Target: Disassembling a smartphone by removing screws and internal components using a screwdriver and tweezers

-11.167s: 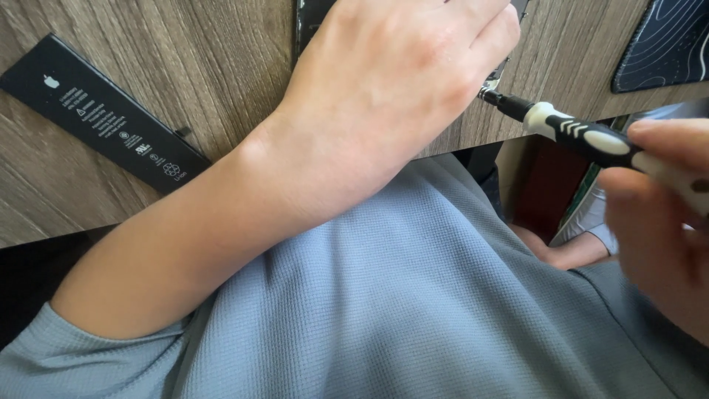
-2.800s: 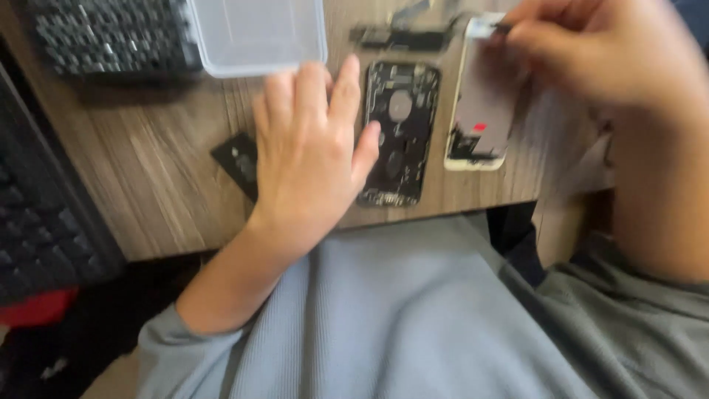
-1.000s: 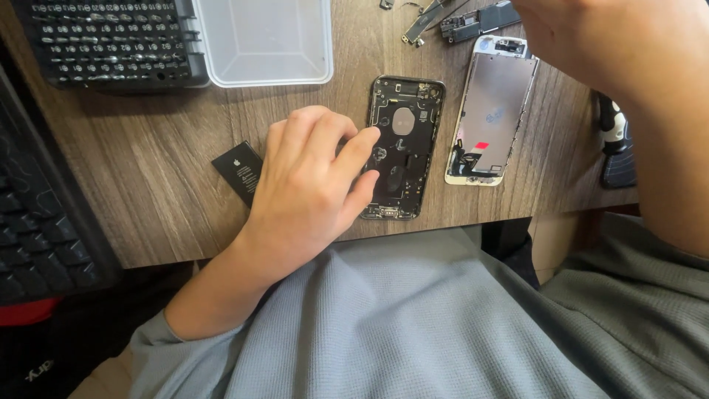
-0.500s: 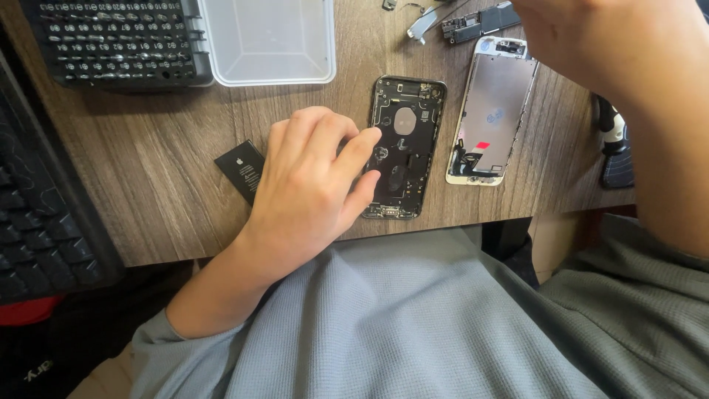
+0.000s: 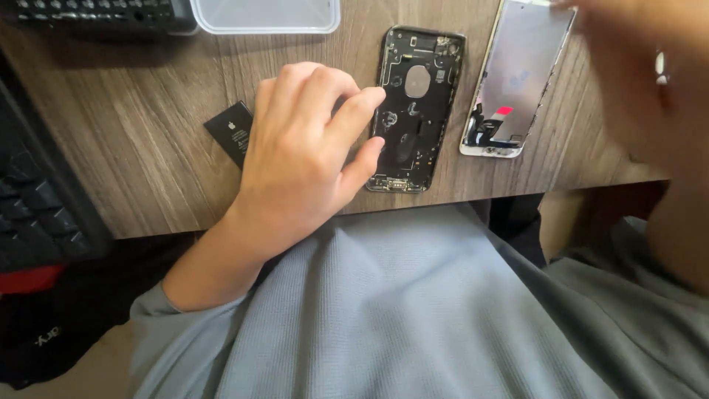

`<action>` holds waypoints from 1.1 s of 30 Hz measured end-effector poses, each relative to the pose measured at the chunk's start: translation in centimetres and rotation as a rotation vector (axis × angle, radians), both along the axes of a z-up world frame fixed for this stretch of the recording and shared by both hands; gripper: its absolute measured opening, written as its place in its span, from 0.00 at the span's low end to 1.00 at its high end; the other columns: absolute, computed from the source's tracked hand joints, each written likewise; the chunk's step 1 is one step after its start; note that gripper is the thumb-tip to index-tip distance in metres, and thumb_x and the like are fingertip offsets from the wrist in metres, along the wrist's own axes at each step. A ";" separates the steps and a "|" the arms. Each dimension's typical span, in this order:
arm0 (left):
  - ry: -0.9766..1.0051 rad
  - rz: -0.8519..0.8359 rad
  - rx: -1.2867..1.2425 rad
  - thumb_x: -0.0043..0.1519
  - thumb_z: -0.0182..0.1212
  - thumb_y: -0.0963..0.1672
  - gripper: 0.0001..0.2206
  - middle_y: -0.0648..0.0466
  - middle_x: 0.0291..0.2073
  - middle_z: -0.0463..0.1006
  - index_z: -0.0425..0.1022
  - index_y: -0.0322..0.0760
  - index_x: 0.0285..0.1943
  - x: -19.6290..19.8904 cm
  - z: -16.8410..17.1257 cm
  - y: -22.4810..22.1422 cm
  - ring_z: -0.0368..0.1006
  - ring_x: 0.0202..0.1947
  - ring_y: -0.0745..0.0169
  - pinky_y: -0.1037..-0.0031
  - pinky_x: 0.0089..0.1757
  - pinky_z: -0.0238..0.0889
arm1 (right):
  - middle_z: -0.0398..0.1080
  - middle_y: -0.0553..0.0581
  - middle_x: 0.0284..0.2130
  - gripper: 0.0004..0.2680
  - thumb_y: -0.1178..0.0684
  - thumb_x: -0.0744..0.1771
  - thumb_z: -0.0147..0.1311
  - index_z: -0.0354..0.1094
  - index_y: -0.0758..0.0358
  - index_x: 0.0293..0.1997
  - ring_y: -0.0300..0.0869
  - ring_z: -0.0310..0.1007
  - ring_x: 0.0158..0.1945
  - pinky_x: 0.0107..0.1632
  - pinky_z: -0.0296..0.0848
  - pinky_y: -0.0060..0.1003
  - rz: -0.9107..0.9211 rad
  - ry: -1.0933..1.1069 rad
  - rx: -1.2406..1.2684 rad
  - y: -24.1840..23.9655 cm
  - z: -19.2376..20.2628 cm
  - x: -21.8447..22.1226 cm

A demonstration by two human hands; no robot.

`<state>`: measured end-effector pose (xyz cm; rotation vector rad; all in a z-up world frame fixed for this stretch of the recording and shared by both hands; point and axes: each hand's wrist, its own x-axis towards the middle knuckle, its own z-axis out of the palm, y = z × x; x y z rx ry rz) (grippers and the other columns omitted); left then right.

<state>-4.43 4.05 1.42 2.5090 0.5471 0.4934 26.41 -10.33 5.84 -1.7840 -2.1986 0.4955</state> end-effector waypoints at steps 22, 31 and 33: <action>-0.048 -0.099 -0.032 0.63 0.67 0.37 0.13 0.47 0.48 0.69 0.73 0.33 0.56 -1.4 -0.3 0.2 0.64 0.50 0.44 0.56 0.45 0.60 | 0.60 0.48 0.27 0.05 0.62 0.73 0.55 0.72 0.55 0.44 0.41 0.63 0.26 0.33 0.62 0.36 0.082 -0.440 0.007 -1.6 1.4 -11.6; -0.062 -0.092 -0.026 0.63 0.65 0.35 0.13 0.47 0.47 0.69 0.73 0.32 0.55 -1.3 -0.4 0.2 0.64 0.50 0.45 0.57 0.44 0.59 | 0.68 0.53 0.32 0.02 0.60 0.75 0.57 0.76 0.64 0.50 0.47 0.67 0.29 0.35 0.67 0.40 0.050 -0.255 -0.003 -2.1 1.7 -10.7; -0.060 -0.091 -0.024 0.63 0.66 0.35 0.13 0.47 0.47 0.69 0.73 0.32 0.55 -1.4 -0.4 0.2 0.64 0.50 0.45 0.57 0.44 0.59 | 0.68 0.54 0.32 0.03 0.61 0.76 0.57 0.77 0.66 0.51 0.48 0.67 0.29 0.35 0.67 0.42 0.034 -0.213 -0.009 -2.4 1.6 -10.4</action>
